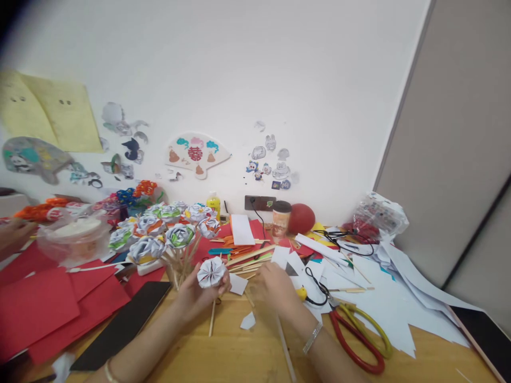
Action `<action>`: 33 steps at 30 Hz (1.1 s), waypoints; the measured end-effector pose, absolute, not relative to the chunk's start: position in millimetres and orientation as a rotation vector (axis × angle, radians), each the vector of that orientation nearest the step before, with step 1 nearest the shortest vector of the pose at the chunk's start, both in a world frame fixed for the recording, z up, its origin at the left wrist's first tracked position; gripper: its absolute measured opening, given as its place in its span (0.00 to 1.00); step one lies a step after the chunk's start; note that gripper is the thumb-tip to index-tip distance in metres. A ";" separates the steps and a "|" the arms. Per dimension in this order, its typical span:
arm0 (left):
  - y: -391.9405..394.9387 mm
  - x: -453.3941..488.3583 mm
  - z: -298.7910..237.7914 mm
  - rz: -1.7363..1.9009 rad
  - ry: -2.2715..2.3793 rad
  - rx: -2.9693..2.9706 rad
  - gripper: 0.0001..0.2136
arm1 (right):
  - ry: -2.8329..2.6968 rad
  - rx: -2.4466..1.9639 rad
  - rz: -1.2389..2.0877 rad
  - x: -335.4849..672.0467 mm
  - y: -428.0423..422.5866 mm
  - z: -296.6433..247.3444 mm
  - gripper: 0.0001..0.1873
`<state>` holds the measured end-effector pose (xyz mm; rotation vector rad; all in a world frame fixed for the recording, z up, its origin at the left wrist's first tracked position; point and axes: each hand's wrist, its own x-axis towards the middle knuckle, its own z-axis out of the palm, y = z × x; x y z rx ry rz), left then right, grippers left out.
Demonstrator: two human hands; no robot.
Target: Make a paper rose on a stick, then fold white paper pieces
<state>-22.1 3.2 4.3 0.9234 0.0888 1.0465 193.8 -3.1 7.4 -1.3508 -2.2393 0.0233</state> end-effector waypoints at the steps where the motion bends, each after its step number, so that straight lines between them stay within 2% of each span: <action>1: 2.6 -22.2 5.6 1.044 0.093 0.917 0.19 | -2.212 -1.349 0.030 195.1 -2.4 8.5 0.16; 9: -1.8 -22.1 12.7 1.035 0.127 0.921 0.18 | -2.034 -1.321 0.039 196.8 -3.4 2.1 0.14; 13: 0.1 -23.5 13.8 1.044 0.144 0.914 0.18 | -2.105 -1.532 -0.005 216.6 -4.3 -0.6 0.11; 17: 5.2 -26.5 11.2 1.089 0.160 0.848 0.16 | -2.166 -1.683 0.142 241.9 -5.5 -3.8 0.08; 22: 7.3 -28.7 10.0 1.094 0.197 0.806 0.15 | -2.350 -1.572 0.067 242.5 -6.4 -9.3 0.20; 26: 3.8 -27.1 15.2 1.086 0.182 0.815 0.16 | -2.280 -1.623 -0.044 230.8 -2.7 -6.2 0.10; 28: 3.1 -26.4 16.7 1.097 0.191 0.823 0.15 | -2.220 -1.577 -0.056 228.8 -1.4 -2.3 0.09; 33: 6.8 -25.8 11.6 1.159 0.242 0.838 0.14 | -1.779 -1.174 0.111 230.2 -7.7 4.3 0.05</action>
